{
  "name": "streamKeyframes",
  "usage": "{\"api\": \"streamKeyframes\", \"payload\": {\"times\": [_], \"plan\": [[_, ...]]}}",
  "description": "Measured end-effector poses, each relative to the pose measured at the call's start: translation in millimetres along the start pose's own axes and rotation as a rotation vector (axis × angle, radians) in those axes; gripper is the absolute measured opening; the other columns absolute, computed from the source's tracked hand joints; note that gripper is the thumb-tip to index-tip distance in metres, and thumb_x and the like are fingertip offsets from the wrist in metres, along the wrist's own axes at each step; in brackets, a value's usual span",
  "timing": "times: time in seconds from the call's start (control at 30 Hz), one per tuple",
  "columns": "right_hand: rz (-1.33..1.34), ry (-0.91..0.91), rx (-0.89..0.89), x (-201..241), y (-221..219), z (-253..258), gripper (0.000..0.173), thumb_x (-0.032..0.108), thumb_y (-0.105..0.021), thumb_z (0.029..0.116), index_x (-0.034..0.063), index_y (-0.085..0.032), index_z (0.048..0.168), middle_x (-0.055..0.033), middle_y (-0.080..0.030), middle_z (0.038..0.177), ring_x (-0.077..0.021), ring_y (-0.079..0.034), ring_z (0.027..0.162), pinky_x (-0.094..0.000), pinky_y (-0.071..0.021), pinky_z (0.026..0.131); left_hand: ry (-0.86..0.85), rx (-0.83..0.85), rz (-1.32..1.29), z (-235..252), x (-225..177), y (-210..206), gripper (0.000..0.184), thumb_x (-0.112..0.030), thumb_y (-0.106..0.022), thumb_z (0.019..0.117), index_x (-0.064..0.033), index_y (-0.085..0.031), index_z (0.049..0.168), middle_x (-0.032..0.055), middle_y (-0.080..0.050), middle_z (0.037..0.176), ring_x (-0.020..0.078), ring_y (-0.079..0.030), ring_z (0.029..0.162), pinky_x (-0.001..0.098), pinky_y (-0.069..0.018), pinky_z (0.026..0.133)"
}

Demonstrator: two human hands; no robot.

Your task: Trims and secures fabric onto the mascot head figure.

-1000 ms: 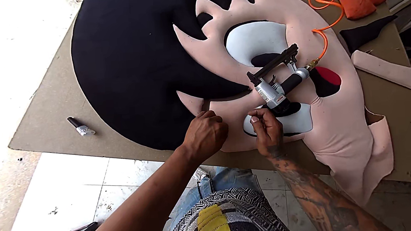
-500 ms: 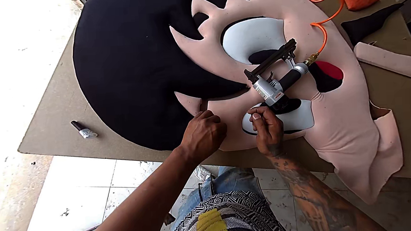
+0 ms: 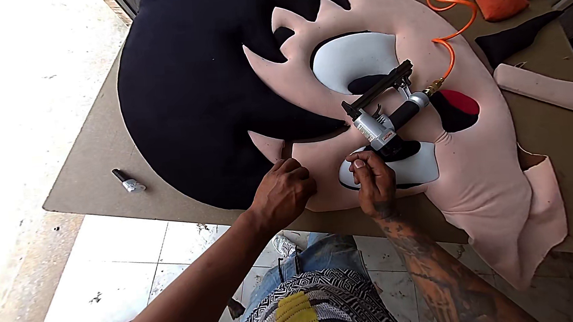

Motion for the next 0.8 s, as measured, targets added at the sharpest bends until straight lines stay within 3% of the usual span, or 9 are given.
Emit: {"api": "streamKeyframes", "payload": {"times": [0.13, 0.27, 0.43, 0.5, 0.6, 0.8], "plan": [[0.011, -0.007, 0.007, -1, 1, 0, 0.033, 0.026, -0.043, 0.1067, 0.0094, -0.070, 0.113, 0.0011, -0.064, 0.080, -0.0092, -0.057, 0.061, -0.0272, -0.0500, 0.053, 0.139, -0.123, -0.100, -19, 3, 35, 0.017, -0.031, -0.065, 0.0964, -0.0261, -0.078, 0.107, -0.0086, -0.072, 0.102, 0.0120, -0.064, 0.109, 0.0326, -0.0525, 0.095], [0.018, 0.010, 0.010, 0, 1, 0, 0.029, 0.024, -0.046, 0.1059, 0.0090, -0.070, 0.111, 0.0012, -0.064, 0.081, -0.0086, -0.056, 0.060, -0.0265, -0.0503, 0.053, 0.343, -0.287, -0.248, -69, -1, 58, 0.021, -0.033, -0.066, 0.0967, -0.0261, -0.077, 0.114, -0.0107, -0.072, 0.108, 0.0056, -0.067, 0.104, 0.0290, -0.0582, 0.087], [-0.140, 0.025, 0.159, 11, -4, 3, 0.018, 0.026, -0.067, 0.0948, 0.0146, -0.071, 0.107, 0.0047, -0.066, 0.090, -0.0043, -0.059, 0.065, -0.0227, -0.0531, 0.054, 0.487, -0.308, -0.499, -147, -40, 21, 0.020, -0.034, -0.067, 0.0983, -0.0241, -0.075, 0.114, -0.0072, -0.073, 0.100, 0.0029, -0.069, 0.085, 0.0239, -0.0611, 0.073], [-0.297, 0.134, 0.274, 21, -12, 9, 0.017, 0.032, -0.071, 0.0899, 0.0205, -0.076, 0.101, 0.0080, -0.068, 0.092, -0.0022, -0.061, 0.070, -0.0231, -0.0540, 0.059, 0.529, -0.307, -0.547, -169, -56, -2, 0.019, -0.033, -0.068, 0.0980, -0.0250, -0.075, 0.114, -0.0074, -0.072, 0.097, 0.0013, -0.068, 0.082, 0.0207, -0.0600, 0.070], [-0.391, 0.317, 0.386, 31, -30, 19, 0.020, 0.039, -0.073, 0.0875, 0.0235, -0.079, 0.099, 0.0062, -0.067, 0.093, -0.0043, -0.061, 0.074, -0.0255, -0.0540, 0.062, 0.606, -0.286, -0.616, -185, -64, -25, 0.023, -0.038, -0.066, 0.0986, -0.0253, -0.074, 0.116, -0.0083, -0.072, 0.093, -0.0003, -0.066, 0.075, 0.0198, -0.0579, 0.064], [-0.483, 0.461, 0.555, 38, -49, 36, 0.030, 0.044, -0.076, 0.0794, 0.0217, -0.075, 0.100, 0.0064, -0.061, 0.083, -0.0057, -0.057, 0.067, -0.0262, -0.0497, 0.055, 0.586, -0.286, -0.600, -185, -53, -30, 0.029, -0.044, -0.065, 0.0987, -0.0254, -0.072, 0.121, -0.0090, -0.072, 0.092, 0.0017, -0.067, 0.078, 0.0244, -0.0599, 0.069]]}}
Point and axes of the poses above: each hand's wrist, its own z-axis towards the middle knuckle, its own y-axis out of the back of the hand, x = y × z, the point moved 5 cm from there along z, towards the middle knuckle
